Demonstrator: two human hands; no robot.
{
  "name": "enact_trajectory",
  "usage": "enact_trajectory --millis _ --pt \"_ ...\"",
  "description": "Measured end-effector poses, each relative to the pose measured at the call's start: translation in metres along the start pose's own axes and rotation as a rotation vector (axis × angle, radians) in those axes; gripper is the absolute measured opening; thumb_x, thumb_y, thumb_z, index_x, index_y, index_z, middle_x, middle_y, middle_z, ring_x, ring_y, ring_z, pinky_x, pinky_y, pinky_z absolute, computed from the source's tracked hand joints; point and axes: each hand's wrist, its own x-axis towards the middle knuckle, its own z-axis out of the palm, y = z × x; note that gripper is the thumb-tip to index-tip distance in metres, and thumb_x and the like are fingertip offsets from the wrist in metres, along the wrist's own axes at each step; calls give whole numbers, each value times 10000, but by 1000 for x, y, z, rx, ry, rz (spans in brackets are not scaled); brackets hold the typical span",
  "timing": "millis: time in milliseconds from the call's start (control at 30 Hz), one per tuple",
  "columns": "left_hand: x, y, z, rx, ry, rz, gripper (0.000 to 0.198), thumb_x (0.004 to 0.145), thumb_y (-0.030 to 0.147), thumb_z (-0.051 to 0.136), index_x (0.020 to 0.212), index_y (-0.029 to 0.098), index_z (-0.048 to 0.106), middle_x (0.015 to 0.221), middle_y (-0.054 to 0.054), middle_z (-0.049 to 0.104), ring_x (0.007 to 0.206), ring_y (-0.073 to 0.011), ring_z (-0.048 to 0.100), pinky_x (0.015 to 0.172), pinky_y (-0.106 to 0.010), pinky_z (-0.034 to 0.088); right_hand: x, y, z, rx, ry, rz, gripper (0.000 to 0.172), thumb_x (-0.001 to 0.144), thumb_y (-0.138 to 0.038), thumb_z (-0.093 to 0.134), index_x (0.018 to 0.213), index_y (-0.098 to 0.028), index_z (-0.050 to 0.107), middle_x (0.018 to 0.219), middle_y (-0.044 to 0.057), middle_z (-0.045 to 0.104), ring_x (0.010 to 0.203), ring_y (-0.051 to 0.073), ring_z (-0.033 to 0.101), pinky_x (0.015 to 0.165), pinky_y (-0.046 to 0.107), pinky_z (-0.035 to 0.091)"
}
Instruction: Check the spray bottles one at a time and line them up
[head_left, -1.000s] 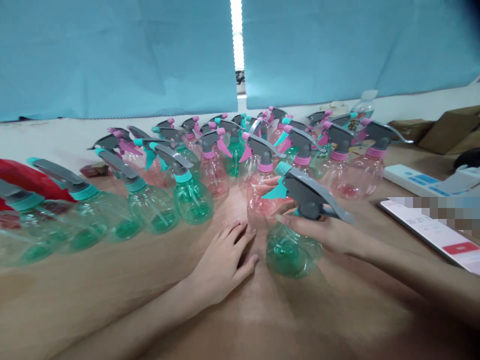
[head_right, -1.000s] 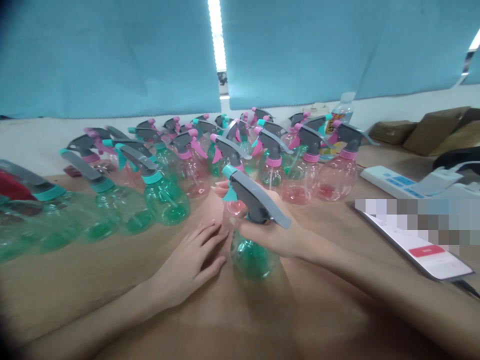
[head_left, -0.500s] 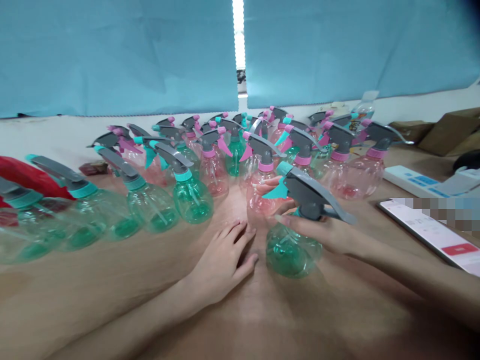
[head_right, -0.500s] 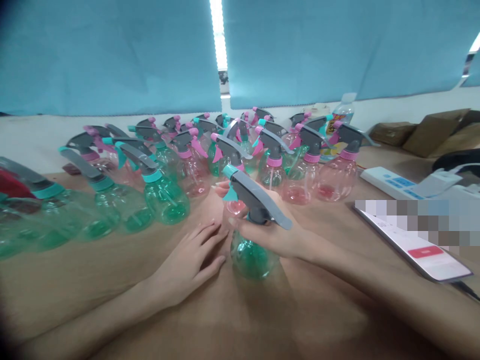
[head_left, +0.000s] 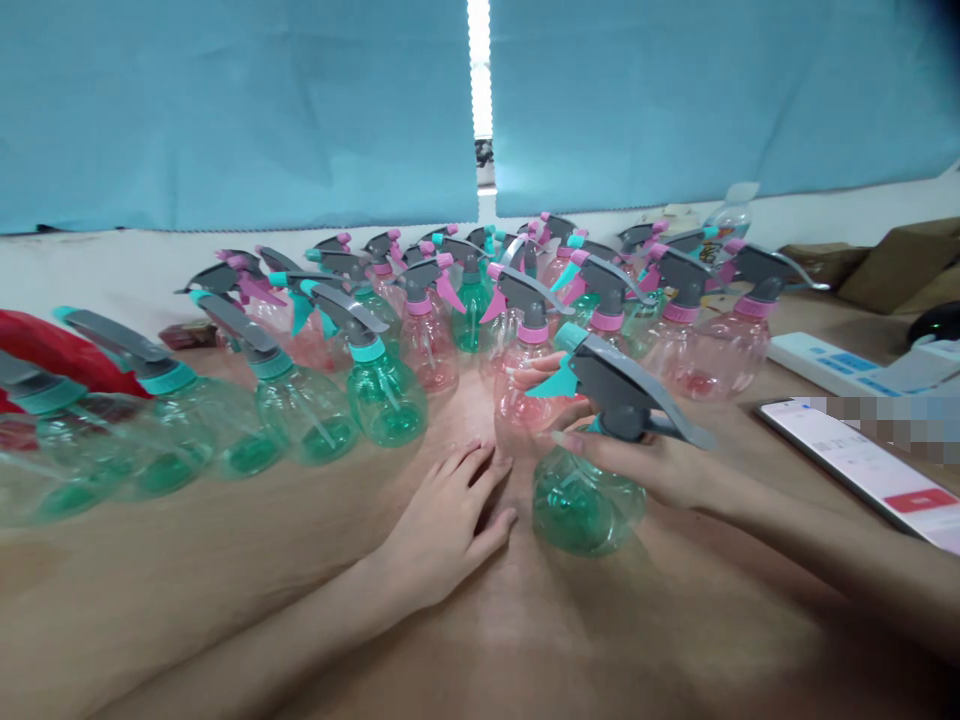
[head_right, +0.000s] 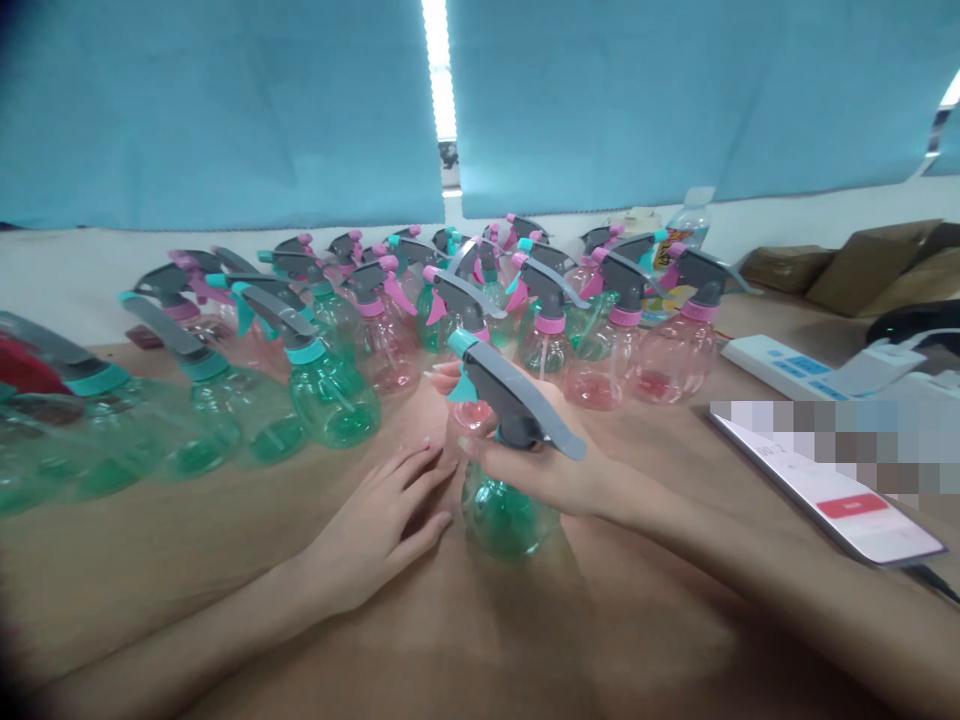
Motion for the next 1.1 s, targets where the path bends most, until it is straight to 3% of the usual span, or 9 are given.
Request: enact_trajectory --millis 500,1100 --pt "0 1 0 -4 -5 -1 462 956 373 453 1357 147 486 1449 -158 442 1351 -323 367 1079 -517 330 0 5 0 4 -25 4 54 761 -272 542 751 -225 567 722 10 601 604 156 563 569 305 482" --pt "0 1 -1 28 -20 -8 471 956 378 476 1368 151 482 1455 -153 435 1353 -318 364 1081 -496 333 0 5 1 17 -54 25 60 749 -263 521 720 -228 560 620 -24 509 540 126 491 515 265 440"
